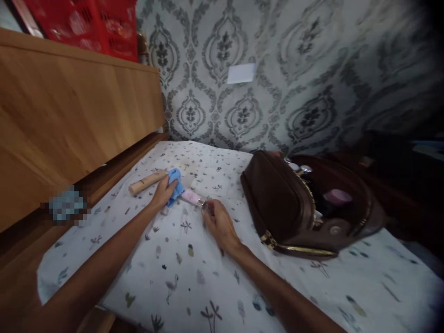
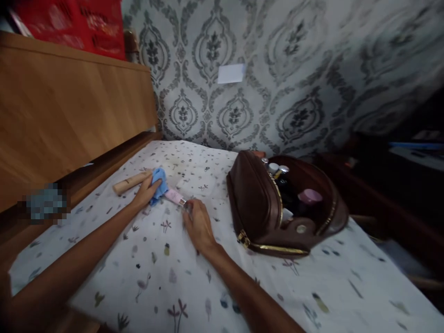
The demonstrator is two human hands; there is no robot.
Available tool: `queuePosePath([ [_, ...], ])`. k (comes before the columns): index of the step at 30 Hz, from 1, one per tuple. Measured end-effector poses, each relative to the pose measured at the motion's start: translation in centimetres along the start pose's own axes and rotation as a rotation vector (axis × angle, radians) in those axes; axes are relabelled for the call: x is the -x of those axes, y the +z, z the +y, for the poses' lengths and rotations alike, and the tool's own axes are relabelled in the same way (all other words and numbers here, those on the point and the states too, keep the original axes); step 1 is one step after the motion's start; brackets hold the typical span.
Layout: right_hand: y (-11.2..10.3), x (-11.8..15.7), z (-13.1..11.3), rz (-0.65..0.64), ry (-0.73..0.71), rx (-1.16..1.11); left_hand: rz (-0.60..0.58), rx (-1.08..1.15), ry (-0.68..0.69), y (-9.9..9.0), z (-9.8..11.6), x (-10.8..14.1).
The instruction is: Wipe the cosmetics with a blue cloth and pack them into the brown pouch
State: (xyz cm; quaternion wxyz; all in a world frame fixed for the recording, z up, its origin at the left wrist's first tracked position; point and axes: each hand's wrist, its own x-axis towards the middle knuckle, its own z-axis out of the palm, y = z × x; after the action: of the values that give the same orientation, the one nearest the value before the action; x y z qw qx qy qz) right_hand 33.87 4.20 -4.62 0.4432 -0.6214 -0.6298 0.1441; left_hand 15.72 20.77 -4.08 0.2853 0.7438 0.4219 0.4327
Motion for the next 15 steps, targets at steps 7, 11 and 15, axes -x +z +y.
queuePosePath([
  [7, -0.5, -0.1, 0.6, 0.059, 0.138, -0.075, -0.129, -0.049, 0.107, 0.1, 0.9, 1.0],
  [11, -0.9, -0.1, 0.5, -0.009, 0.038, 0.067, -0.179, -0.176, 0.221, -0.2, 2.4, 1.5],
  [15, -1.1, 0.0, 0.2, -0.006, -0.012, 0.134, -0.218, -0.366, 0.405, -0.5, 4.3, 2.3],
])
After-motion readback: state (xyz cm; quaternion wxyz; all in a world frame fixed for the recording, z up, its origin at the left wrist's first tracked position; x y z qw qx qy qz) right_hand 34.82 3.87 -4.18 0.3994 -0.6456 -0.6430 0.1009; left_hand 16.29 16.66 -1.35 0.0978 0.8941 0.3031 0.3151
